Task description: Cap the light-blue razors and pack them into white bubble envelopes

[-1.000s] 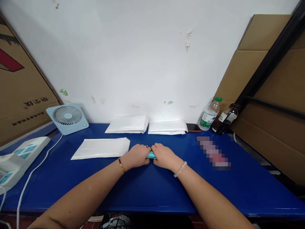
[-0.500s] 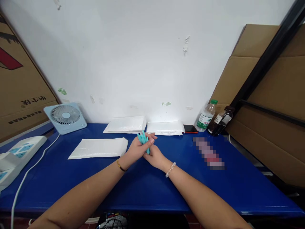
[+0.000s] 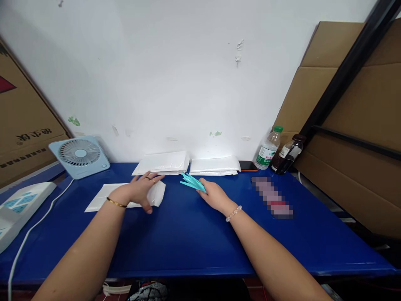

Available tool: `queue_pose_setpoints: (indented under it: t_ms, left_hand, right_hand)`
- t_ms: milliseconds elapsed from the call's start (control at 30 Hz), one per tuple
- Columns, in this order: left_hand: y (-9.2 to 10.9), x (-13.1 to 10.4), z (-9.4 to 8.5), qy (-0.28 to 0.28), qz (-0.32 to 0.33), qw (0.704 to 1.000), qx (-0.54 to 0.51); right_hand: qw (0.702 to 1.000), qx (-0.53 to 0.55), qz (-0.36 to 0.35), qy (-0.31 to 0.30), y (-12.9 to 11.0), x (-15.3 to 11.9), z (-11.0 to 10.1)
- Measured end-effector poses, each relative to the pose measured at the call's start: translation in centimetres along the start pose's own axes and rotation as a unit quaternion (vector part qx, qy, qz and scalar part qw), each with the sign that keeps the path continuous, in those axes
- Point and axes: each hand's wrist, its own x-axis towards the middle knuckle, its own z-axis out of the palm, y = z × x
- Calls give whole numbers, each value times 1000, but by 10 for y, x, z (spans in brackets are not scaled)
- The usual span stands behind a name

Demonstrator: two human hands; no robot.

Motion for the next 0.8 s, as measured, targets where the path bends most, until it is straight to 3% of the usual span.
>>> queue_pose_setpoints:
  t_ms: [67, 167, 233, 333, 367, 467, 533, 633, 700, 800]
  left_hand:
    - [-19, 0, -2, -51, -68, 996, 24]
    - [-18, 4, -3, -23, -87, 994, 56]
    - [-2, 6, -3, 71, -67, 992, 75]
    - [34, 5, -1, 264, -23, 962, 71]
    - [46, 4, 2, 286, 3, 956, 61]
    - [71, 2, 11, 217, 83, 973, 12]
    - [73, 3, 17, 190, 106, 976, -9]
    - [57, 11, 23, 195, 65, 979, -7]
    - [43, 19, 26, 161, 24, 987, -11]
    - [31, 31, 30, 107, 27, 993, -34]
  right_hand:
    - [998, -66, 5, -3, 6, -1, -7]
    - [994, -106, 15, -12, 7, -1, -10]
    - [992, -127, 23, -14, 3, -1, -11]
    - [985, -169, 40, 4, 1, -2, -16]
    - [981, -186, 48, 14, 1, -2, -19]
    - [968, -237, 77, 32, 7, -3, -29]
    - [959, -266, 92, 29, 11, -4, -35]
    - [951, -294, 93, 14, 17, -4, -36]
    - [951, -300, 79, 1, 20, -4, -34]
    - [952, -301, 55, -15, 20, -2, -27]
